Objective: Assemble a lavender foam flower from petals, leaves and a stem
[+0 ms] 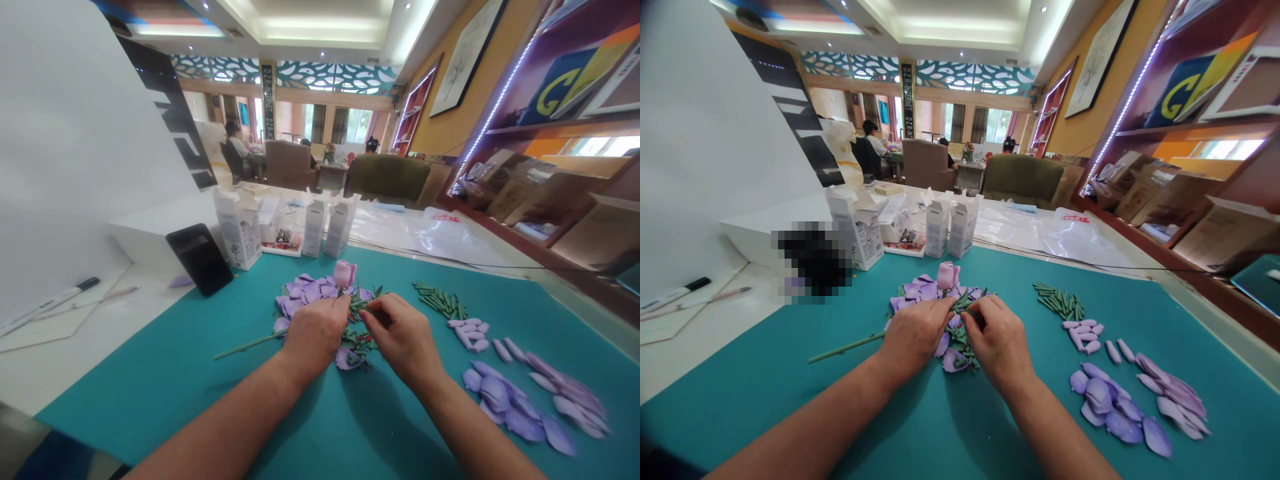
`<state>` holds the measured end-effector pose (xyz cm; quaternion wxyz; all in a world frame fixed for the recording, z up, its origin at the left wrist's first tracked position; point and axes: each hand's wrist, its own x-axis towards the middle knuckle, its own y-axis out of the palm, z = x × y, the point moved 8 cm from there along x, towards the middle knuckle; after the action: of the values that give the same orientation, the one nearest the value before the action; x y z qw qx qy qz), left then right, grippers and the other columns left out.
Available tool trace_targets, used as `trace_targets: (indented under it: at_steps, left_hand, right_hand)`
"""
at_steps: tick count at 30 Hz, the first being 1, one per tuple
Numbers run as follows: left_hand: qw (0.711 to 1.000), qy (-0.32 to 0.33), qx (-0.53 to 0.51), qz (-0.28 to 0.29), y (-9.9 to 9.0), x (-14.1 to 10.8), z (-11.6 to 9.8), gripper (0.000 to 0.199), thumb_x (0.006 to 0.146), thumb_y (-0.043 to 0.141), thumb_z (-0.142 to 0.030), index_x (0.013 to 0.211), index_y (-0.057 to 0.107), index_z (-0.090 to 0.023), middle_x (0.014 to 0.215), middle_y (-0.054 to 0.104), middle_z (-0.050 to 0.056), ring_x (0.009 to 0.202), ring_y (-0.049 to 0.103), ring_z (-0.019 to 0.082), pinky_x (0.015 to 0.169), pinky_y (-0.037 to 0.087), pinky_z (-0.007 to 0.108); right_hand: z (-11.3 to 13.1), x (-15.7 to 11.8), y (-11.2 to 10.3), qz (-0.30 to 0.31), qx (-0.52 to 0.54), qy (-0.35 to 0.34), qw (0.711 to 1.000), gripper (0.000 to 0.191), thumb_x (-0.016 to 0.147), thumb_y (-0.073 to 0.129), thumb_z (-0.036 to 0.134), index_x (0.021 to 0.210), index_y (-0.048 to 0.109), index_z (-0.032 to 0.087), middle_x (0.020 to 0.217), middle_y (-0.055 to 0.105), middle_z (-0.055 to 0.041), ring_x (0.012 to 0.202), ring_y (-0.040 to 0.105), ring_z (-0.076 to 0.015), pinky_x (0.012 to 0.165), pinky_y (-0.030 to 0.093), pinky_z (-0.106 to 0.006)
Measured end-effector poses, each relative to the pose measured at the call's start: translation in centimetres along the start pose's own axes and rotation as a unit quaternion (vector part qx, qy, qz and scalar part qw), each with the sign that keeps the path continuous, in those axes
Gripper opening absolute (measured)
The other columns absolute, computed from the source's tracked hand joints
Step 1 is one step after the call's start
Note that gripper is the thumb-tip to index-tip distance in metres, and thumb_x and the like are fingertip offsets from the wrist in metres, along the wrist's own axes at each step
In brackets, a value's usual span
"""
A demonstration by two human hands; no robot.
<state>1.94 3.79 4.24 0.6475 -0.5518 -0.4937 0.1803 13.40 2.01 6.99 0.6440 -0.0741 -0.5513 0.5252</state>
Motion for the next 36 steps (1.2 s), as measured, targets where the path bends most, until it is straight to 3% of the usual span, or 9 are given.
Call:
trace_targets:
  at_steps: [30, 36]
  left_hand:
    - [0.999, -0.012, -0.031, 0.003, -0.2, 0.1, 0.0, 0.024, 0.095, 0.039, -0.028, 0.109, 0.057, -0.018, 0.086, 0.069, 0.006, 0.081, 0.066, 0.019, 0.068, 0.049, 0.028]
    - [0.999, -0.007, -0.04, -0.009, -0.2, 0.1, -0.1, 0.026, 0.096, 0.038, -0.032, 0.104, 0.059, -0.019, 0.083, 0.068, 0.005, 0.08, 0.065, 0.017, 0.069, 0.048, 0.026]
  right_hand:
    - [0.4, 0.0, -0.1, -0.006, -0.029, -0.013, 0.999, 0.015, 0.085, 0.054, 0.025, 0.07, 0.056, 0.021, 0.065, 0.056, 0.0007, 0.056, 0.055, -0.0134, 0.053, 0.041, -0.023]
    - [1.9, -0.3, -0.7, -0.055, -0.018, -0.038, 0.998, 0.011, 0.089, 0.048, 0.02, 0.094, 0.058, 0.02, 0.079, 0.063, -0.0033, 0.067, 0.059, -0.0155, 0.062, 0.046, -0.026]
